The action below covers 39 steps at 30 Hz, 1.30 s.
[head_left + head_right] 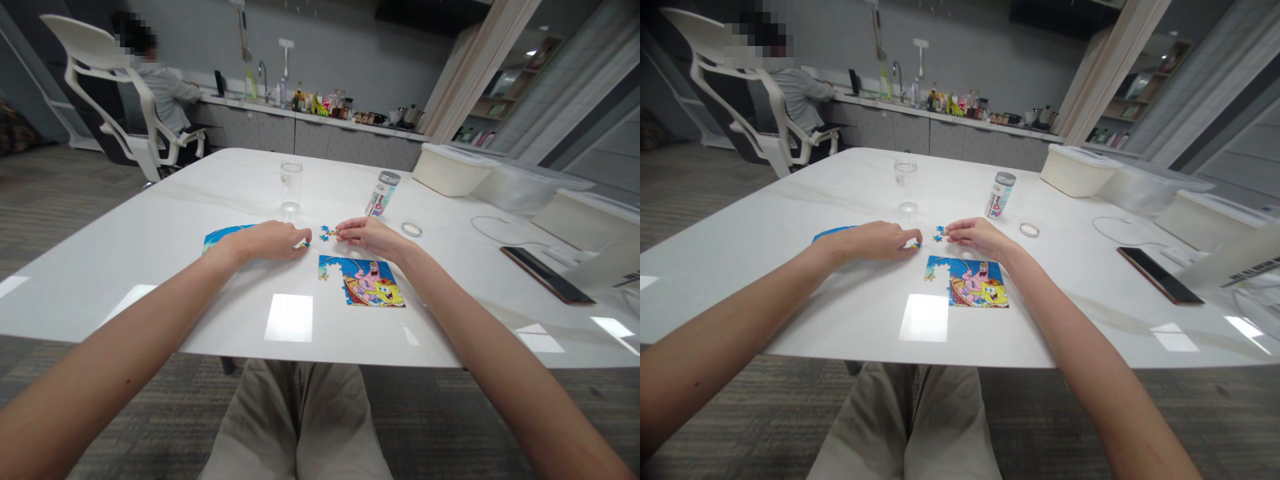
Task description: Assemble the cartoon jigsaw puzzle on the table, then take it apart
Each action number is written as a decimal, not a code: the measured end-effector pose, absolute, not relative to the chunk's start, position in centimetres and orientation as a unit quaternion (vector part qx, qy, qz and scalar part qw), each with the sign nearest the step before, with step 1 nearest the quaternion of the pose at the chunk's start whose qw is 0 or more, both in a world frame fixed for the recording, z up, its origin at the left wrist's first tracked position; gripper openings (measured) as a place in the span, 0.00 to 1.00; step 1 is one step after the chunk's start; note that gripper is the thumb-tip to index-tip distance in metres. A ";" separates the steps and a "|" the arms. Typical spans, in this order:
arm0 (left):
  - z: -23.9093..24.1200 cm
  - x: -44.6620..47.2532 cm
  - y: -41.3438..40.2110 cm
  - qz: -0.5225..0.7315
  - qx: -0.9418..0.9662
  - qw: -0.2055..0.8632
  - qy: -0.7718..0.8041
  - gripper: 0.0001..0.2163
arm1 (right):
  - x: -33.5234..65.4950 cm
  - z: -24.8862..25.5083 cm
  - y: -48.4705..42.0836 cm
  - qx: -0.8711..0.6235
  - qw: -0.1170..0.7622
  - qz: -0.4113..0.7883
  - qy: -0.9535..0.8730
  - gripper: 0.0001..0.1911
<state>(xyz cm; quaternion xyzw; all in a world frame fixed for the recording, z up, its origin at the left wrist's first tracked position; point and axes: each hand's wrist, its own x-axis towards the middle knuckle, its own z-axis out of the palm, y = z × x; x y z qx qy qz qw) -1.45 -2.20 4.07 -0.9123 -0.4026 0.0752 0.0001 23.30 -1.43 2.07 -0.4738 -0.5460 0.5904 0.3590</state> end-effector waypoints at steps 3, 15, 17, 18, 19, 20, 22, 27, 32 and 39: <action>4.2 -1.4 -2.3 0.080 -0.913 0.002 -0.400 0.19 | 23.3 2.0 -1.4 -0.480 0.361 0.582 -0.548 0.05; 4.2 -1.4 -2.2 0.080 -0.912 -0.004 -0.402 0.18 | 23.2 2.3 -1.7 -0.463 0.354 0.596 -0.552 0.09; 4.2 -1.4 -2.3 0.079 -0.912 -0.002 -0.403 0.19 | 23.2 2.1 -1.7 -0.470 0.357 0.588 -0.553 0.08; 4.2 -1.4 -2.3 0.079 -0.912 -0.001 -0.402 0.19 | 23.2 2.1 -1.6 -0.473 0.360 0.584 -0.553 0.07; 4.3 -1.3 -2.3 0.079 -0.912 0.000 -0.401 0.19 | 23.2 2.1 -1.6 -0.475 0.362 0.580 -0.554 0.06; 4.3 -1.3 -2.4 0.079 -0.912 0.000 -0.403 0.20 | 23.2 2.1 -1.6 -0.478 0.363 0.577 -0.554 0.05; 4.3 -1.3 -2.4 0.080 -0.910 -0.004 -0.406 0.20 | 23.1 2.2 -1.6 -0.481 0.361 0.576 -0.553 0.04; 4.3 -1.3 -2.4 0.079 -0.909 -0.006 -0.409 0.20 | 23.1 2.4 -1.9 -0.467 0.365 0.592 -0.546 0.08; 4.2 -1.3 -2.4 0.081 -0.916 -0.001 -0.394 0.18 | 23.2 2.4 -2.0 -0.469 0.376 0.590 -0.540 0.12; 4.3 -1.3 -2.5 0.079 -0.917 -0.007 -0.392 0.17 | 23.3 2.2 -1.8 -0.470 0.367 0.591 -0.544 0.13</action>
